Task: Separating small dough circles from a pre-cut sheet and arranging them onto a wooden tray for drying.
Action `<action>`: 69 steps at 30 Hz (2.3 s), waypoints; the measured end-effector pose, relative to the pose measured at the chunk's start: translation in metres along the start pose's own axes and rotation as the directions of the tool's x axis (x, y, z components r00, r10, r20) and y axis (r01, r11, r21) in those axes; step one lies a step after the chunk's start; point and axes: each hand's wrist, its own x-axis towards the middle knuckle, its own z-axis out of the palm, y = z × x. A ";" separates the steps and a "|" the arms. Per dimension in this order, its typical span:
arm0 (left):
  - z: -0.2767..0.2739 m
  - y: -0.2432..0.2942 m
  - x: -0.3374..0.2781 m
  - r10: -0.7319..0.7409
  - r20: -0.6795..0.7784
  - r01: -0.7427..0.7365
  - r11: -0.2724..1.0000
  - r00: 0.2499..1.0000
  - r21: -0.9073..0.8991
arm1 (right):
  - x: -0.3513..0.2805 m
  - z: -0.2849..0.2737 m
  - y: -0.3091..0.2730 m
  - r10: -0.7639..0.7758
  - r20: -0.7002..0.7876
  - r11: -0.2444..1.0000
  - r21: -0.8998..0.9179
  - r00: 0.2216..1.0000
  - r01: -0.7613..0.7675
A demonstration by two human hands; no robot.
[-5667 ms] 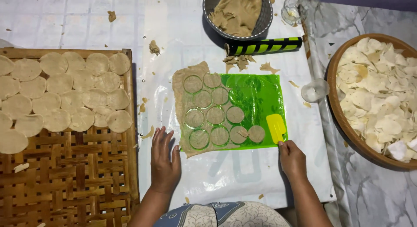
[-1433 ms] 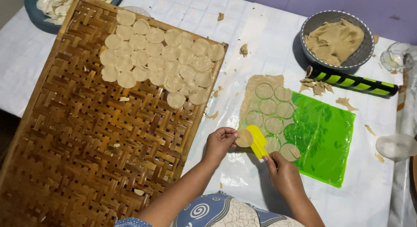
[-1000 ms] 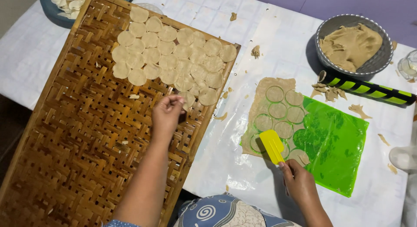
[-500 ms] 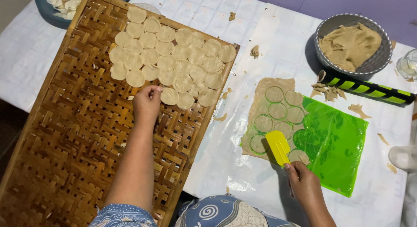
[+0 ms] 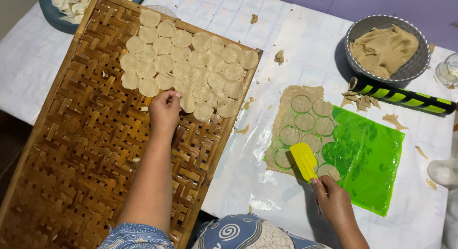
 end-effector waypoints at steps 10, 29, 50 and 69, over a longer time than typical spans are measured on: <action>-0.019 0.019 -0.016 0.061 0.005 -0.056 0.884 0.998 0.465 | 0.001 -0.016 0.017 0.035 -0.048 0.997 0.070 0.998 -0.031; 0.062 0.106 -0.141 0.140 0.405 -0.256 0.934 0.903 0.248 | -0.016 -0.020 0.108 0.150 -0.346 0.983 -0.044 0.926 -0.176; 0.123 0.043 -0.208 0.406 0.437 -0.387 0.912 0.803 -0.135 | -0.015 -0.019 0.127 -0.090 -0.514 0.929 -0.353 0.853 -0.115; 0.123 0.045 -0.207 0.449 0.410 -0.430 0.891 0.794 -0.143 | 0.015 -0.008 0.082 -0.041 -0.419 0.999 0.002 0.907 0.047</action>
